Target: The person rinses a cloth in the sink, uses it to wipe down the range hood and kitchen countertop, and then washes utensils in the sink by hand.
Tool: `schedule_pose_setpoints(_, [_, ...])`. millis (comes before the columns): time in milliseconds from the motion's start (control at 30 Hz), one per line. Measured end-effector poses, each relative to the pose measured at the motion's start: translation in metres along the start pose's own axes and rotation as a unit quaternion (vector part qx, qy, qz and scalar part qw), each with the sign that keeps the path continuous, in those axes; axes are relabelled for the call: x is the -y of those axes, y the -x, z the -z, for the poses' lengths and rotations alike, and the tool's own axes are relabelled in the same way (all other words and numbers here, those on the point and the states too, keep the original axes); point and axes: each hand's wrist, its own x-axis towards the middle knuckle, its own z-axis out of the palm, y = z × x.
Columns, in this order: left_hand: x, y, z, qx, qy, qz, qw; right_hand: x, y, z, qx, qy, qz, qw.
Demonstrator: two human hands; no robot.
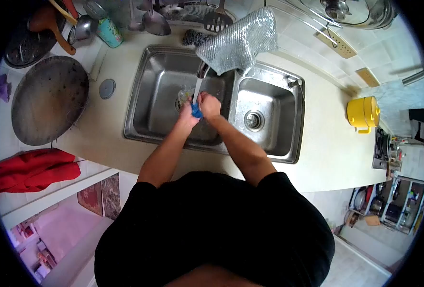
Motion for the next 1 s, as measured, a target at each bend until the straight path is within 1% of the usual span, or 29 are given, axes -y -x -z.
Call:
schedule_pose_setpoints(33, [-0.005, 0.008, -0.004, 0.055, -0.038, -0.013, 0.998, 0.012, 0.007, 0.001, -0.005, -0.021, -0.039, 0.999])
schedule_pose_setpoints(67, [-0.008, 0.016, -0.004, 0.105, -0.073, -0.023, 0.992, 0.022, 0.016, 0.004, 0.01, -0.033, -0.045, 0.998])
schedule_pose_setpoints(100, [-0.013, 0.002, 0.022, 0.122, -0.002, 0.048, 0.991, 0.03, 0.025, -0.004, 0.014, 0.021, -0.036, 0.999])
schedule_pose_setpoints(133, [-0.015, 0.004, 0.026, 0.207, -0.006, -0.005, 0.978, 0.031, 0.025, -0.007, 0.008, 0.008, 0.005, 1.0])
schedule_pose_setpoints(200, [-0.011, -0.007, 0.043, 0.186, -0.003, -0.088, 0.979, 0.031, 0.026, -0.013, -0.004, -0.02, 0.088, 0.996])
schedule_pose_setpoints(233, [-0.009, -0.006, 0.044, 0.147, -0.02, -0.048, 0.988, 0.029, 0.031, -0.017, -0.008, -0.033, 0.127, 0.991])
schedule_pose_setpoints(300, [-0.008, -0.012, 0.039, 0.074, -0.059, 0.033, 0.995, -0.004, -0.011, -0.024, 0.034, 0.024, -0.042, 0.998])
schedule_pose_setpoints(333, [-0.006, -0.038, 0.073, 0.117, -0.067, 0.028, 0.99, -0.012, -0.019, -0.012, 0.029, -0.047, -0.096, 0.994])
schedule_pose_setpoints(367, [-0.011, -0.024, 0.055, 0.048, -0.091, 0.046, 0.994, -0.014, -0.029, -0.001, 0.022, -0.118, -0.146, 0.982])
schedule_pose_setpoints(400, [-0.015, 0.01, 0.016, -0.022, -0.113, 0.064, 0.991, -0.029, -0.035, -0.025, -0.056, -0.163, -0.12, 0.978])
schedule_pose_setpoints(433, [-0.017, 0.029, -0.006, -0.092, -0.133, 0.083, 0.983, -0.029, -0.03, -0.035, -0.052, -0.185, -0.085, 0.978])
schedule_pose_setpoints(467, [-0.018, 0.015, 0.01, -0.038, -0.099, 0.118, 0.987, -0.025, -0.017, -0.044, -0.049, -0.207, -0.05, 0.976])
schedule_pose_setpoints(500, [-0.019, 0.002, 0.024, -0.004, -0.1, 0.113, 0.988, -0.019, -0.004, -0.052, -0.047, -0.227, -0.015, 0.973])
schedule_pose_setpoints(533, [-0.02, -0.004, 0.042, 0.027, -0.101, 0.094, 0.99, -0.004, 0.013, -0.06, -0.06, -0.123, 0.027, 0.99])
schedule_pose_setpoints(567, [-0.024, 0.002, 0.033, 0.031, -0.093, 0.123, 0.988, 0.011, 0.035, -0.062, -0.072, -0.018, 0.067, 0.995])
schedule_pose_setpoints(600, [-0.028, 0.008, 0.024, 0.035, -0.085, 0.152, 0.984, 0.034, 0.061, -0.034, -0.049, -0.057, 0.134, 0.988])
schedule_pose_setpoints(633, [-0.022, 0.022, 0.004, 0.02, -0.074, 0.076, 0.994, 0.056, 0.078, -0.008, -0.024, -0.097, 0.199, 0.975])
schedule_pose_setpoints(667, [-0.016, 0.025, 0.006, 0.039, -0.069, 0.03, 0.996, 0.056, 0.082, -0.006, -0.022, -0.111, 0.21, 0.971])
schedule_pose_setpoints(700, [-0.007, 0.019, 0.021, 0.101, -0.062, -0.02, 0.993, 0.046, 0.079, -0.006, -0.04, -0.074, 0.241, 0.967])
schedule_pose_setpoints(733, [-0.002, 0.0, 0.042, 0.16, -0.05, -0.023, 0.986, 0.028, 0.067, -0.009, -0.059, -0.037, 0.272, 0.96])
schedule_pose_setpoints(767, [0.003, -0.018, 0.06, 0.177, -0.038, 0.009, 0.983, 0.011, 0.053, -0.017, -0.078, 0.001, 0.301, 0.951])
schedule_pose_setpoints(800, [0.003, -0.027, 0.069, 0.147, -0.042, 0.055, 0.987, -0.007, 0.034, -0.039, -0.038, -0.025, 0.151, 0.987])
schedule_pose_setpoints(833, [0.006, 0.002, 0.013, 0.036, -0.041, 0.06, 0.997, -0.003, 0.02, -0.02, -0.071, -0.129, 0.033, 0.989])
schedule_pose_setpoints(900, [0.01, -0.01, 0.013, -0.022, -0.06, 0.039, 0.997, -0.011, 0.003, -0.015, -0.047, -0.15, -0.045, 0.986])
schedule_pose_setpoints(933, [0.008, -0.019, 0.033, 0.101, -0.014, 0.072, 0.992, -0.001, 0.009, -0.014, -0.035, -0.131, -0.074, 0.988])
schedule_pose_setpoints(967, [0.001, -0.03, 0.063, 0.224, 0.034, 0.103, 0.969, 0.012, 0.021, -0.013, -0.022, -0.112, -0.103, 0.988])
schedule_pose_setpoints(1000, [-0.001, -0.029, 0.064, 0.262, 0.042, 0.116, 0.957, 0.018, 0.037, -0.016, -0.007, -0.106, -0.012, 0.994])
